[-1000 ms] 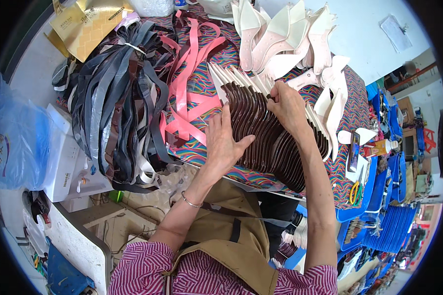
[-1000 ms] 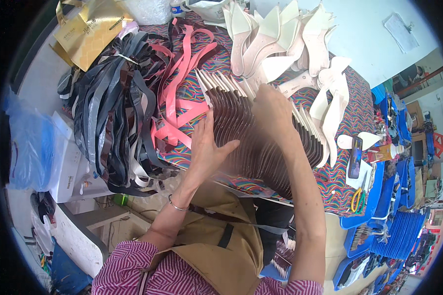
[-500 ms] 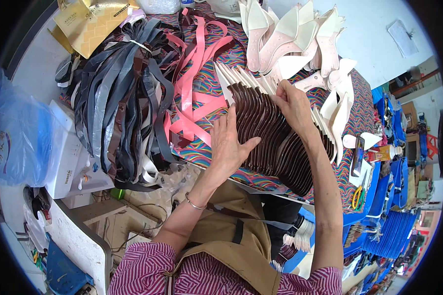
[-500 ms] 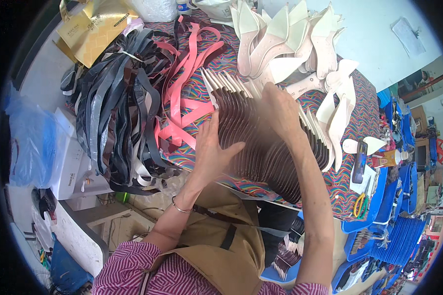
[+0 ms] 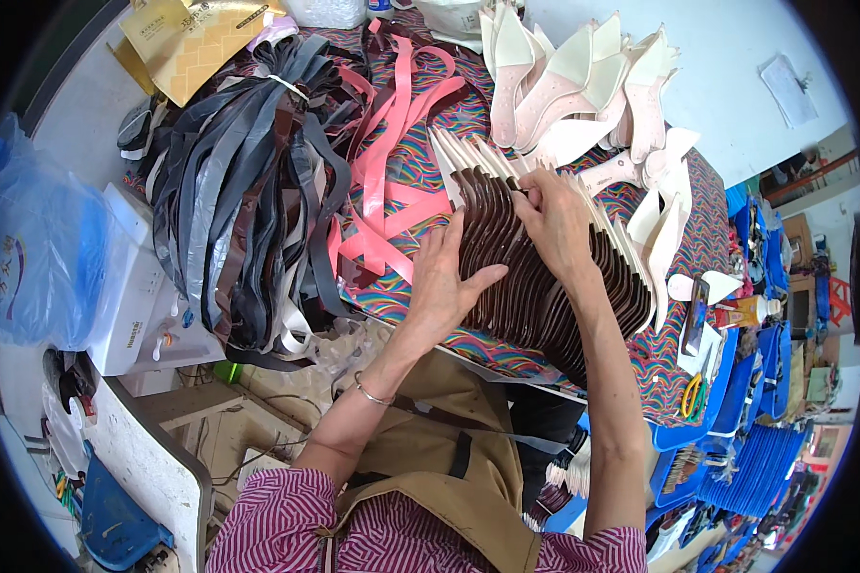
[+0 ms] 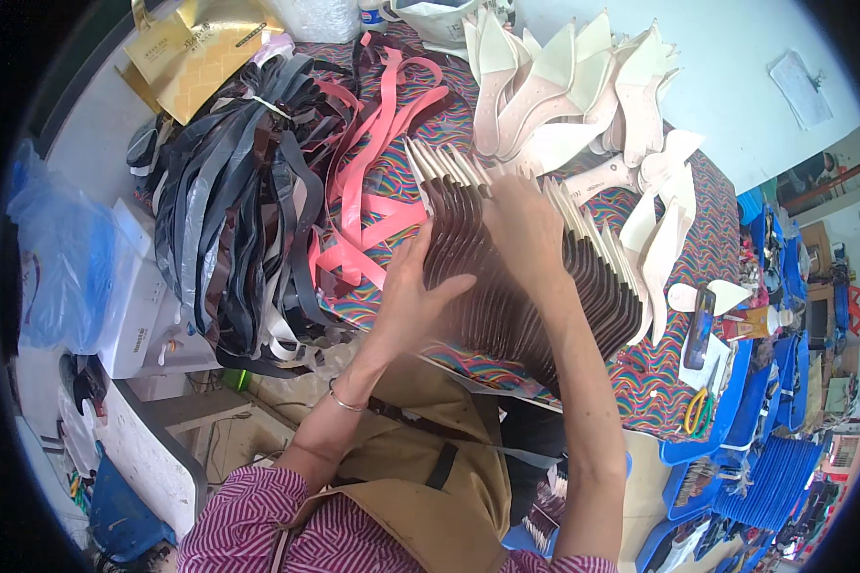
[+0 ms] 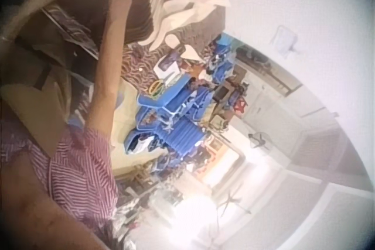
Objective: The recorder assembles components of women's shoes, including applying trim and organizing insoles.
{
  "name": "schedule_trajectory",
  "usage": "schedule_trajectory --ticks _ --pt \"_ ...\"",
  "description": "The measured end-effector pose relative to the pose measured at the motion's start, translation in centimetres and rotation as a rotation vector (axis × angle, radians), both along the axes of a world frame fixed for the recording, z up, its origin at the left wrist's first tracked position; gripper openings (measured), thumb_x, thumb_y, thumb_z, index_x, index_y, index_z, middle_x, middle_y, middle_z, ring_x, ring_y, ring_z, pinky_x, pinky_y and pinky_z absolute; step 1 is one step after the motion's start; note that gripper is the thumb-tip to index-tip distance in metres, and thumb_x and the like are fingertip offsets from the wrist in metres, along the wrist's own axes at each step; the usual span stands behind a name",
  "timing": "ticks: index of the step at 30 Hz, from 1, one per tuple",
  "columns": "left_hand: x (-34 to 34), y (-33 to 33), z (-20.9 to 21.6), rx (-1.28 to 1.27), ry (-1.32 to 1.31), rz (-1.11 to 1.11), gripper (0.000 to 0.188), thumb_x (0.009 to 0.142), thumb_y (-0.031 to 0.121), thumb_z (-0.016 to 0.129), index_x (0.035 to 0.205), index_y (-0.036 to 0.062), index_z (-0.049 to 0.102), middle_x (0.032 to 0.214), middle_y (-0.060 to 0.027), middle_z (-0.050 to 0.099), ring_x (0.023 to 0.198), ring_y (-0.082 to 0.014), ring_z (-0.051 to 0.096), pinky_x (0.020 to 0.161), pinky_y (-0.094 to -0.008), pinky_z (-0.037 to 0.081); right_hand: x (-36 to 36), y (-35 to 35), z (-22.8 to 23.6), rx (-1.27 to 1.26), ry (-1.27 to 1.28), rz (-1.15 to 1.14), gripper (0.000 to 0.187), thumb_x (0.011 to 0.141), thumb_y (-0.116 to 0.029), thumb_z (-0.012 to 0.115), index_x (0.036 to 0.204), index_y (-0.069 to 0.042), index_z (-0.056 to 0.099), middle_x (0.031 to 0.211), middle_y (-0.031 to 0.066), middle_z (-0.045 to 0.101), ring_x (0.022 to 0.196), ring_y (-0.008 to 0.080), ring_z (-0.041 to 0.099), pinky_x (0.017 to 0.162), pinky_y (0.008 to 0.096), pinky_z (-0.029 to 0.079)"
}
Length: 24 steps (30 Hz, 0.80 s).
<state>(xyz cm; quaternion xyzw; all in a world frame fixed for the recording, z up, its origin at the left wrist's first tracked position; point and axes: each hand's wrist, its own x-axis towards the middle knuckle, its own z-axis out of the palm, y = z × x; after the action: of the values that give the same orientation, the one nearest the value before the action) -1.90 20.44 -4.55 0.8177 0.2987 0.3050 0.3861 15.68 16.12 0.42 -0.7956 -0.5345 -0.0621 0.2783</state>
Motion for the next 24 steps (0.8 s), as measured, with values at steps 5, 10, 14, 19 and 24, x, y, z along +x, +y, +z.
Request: schedule_trajectory --ticks 5,10,14,19,24 --pt "0.2 1.3 -0.4 -0.028 -0.241 0.003 0.065 0.083 0.025 0.074 0.133 -0.0066 0.047 0.109 -0.0211 0.06 0.1 -0.0348 0.056 0.089 -0.0443 0.043 -1.3 -0.5 0.0 0.143 0.007 -0.029 0.023 0.083 -0.013 0.072 0.103 -0.005 0.063 0.075 0.0063 0.054 0.063 0.0206 0.052 0.059 0.0359 0.043" --pt "0.4 7.9 2.2 0.393 -0.325 0.056 0.034 0.085 0.008 0.066 0.119 0.0092 0.066 0.109 -0.0129 0.065 0.101 -0.0324 0.061 0.089 -0.0416 0.046 -2.7 -1.4 -0.5 0.174 0.037 -0.017 0.031 0.083 -0.013 0.072 0.111 -0.006 0.06 0.093 0.0094 0.056 0.075 0.0232 0.056 0.066 0.036 0.046" --pt "1.6 12.4 4.0 0.517 -0.225 -0.283 0.027 0.081 0.007 0.068 0.108 0.0097 0.07 0.106 -0.0088 0.066 0.101 -0.0295 0.06 0.09 -0.0411 0.047 -4.2 -1.6 -0.8 0.183 0.051 -0.08 0.041 0.08 -0.014 0.074 0.116 -0.005 0.057 0.103 0.0157 0.054 0.096 0.0326 0.057 0.083 0.0419 0.047" --pt "2.2 14.4 4.6 0.581 -0.106 -0.488 0.031 0.074 0.005 0.073 0.105 0.006 0.07 0.105 -0.0078 0.067 0.102 -0.0277 0.061 0.089 -0.0384 0.049 -5.2 -1.6 -1.4 0.205 0.036 -0.095 0.047 0.077 -0.012 0.076 0.118 -0.005 0.055 0.11 0.0178 0.053 0.103 0.0358 0.052 0.09 0.0446 0.043" --pt "2.9 15.1 5.0 0.735 -0.102 -0.585 0.025 0.07 0.006 0.074 0.094 0.0049 0.069 0.095 -0.004 0.065 0.091 -0.0232 0.061 0.082 -0.036 0.047 -5.5 -1.7 -1.6 0.177 0.046 -0.097 0.052 0.074 -0.01 0.078 0.12 -0.006 0.054 0.118 0.019 0.049 0.107 0.0372 0.048 0.093 0.0457 0.039"
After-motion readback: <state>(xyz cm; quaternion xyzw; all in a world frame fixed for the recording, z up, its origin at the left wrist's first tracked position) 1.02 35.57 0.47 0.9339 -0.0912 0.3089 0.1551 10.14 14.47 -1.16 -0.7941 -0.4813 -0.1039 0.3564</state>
